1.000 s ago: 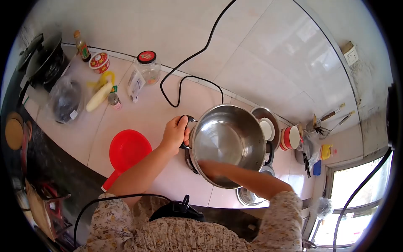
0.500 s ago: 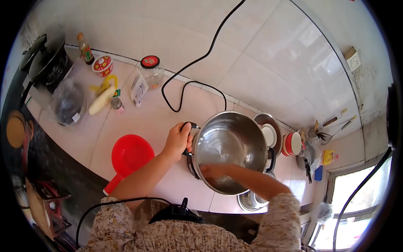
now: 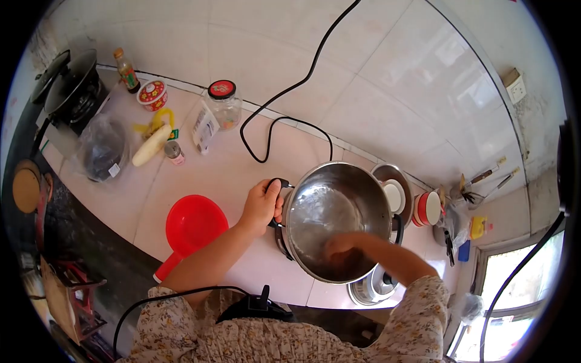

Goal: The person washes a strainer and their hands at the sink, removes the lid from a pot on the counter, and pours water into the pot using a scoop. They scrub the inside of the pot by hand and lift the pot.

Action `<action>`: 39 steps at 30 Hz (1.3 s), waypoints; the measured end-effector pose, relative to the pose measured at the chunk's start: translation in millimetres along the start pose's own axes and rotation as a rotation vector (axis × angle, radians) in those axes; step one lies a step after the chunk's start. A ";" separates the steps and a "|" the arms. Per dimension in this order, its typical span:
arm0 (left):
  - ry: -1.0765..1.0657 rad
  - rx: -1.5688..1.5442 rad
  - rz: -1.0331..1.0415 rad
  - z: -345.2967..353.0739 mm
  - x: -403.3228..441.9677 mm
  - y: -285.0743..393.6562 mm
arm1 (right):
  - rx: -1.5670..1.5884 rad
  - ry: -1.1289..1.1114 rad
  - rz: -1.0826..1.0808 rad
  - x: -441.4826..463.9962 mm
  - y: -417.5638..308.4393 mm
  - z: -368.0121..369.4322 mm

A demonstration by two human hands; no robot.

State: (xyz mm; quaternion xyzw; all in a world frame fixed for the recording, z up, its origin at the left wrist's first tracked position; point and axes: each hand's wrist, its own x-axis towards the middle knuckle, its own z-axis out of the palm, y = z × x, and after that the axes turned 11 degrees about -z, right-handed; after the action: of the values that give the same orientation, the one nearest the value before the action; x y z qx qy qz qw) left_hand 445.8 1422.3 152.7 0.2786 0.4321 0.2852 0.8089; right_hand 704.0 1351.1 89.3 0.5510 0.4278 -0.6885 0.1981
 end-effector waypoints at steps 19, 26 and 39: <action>0.015 0.018 0.003 1.1 -2.8 -1.5 | -0.506 -0.026 0.151 -5.7 -35.3 35.1; 0.025 0.064 0.002 2.3 -4.6 -2.1 | -0.139 0.216 -0.552 37.6 -101.5 -3.0; 0.007 0.032 0.008 0.9 -1.2 1.2 | 0.173 0.141 -0.428 15.2 -27.2 -24.4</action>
State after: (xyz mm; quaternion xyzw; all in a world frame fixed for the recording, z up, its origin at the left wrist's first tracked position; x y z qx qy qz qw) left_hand 445.8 1422.1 154.6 0.2920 0.4384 0.2826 0.8017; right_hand 693.4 1388.9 84.6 0.5092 0.4873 -0.7087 -0.0307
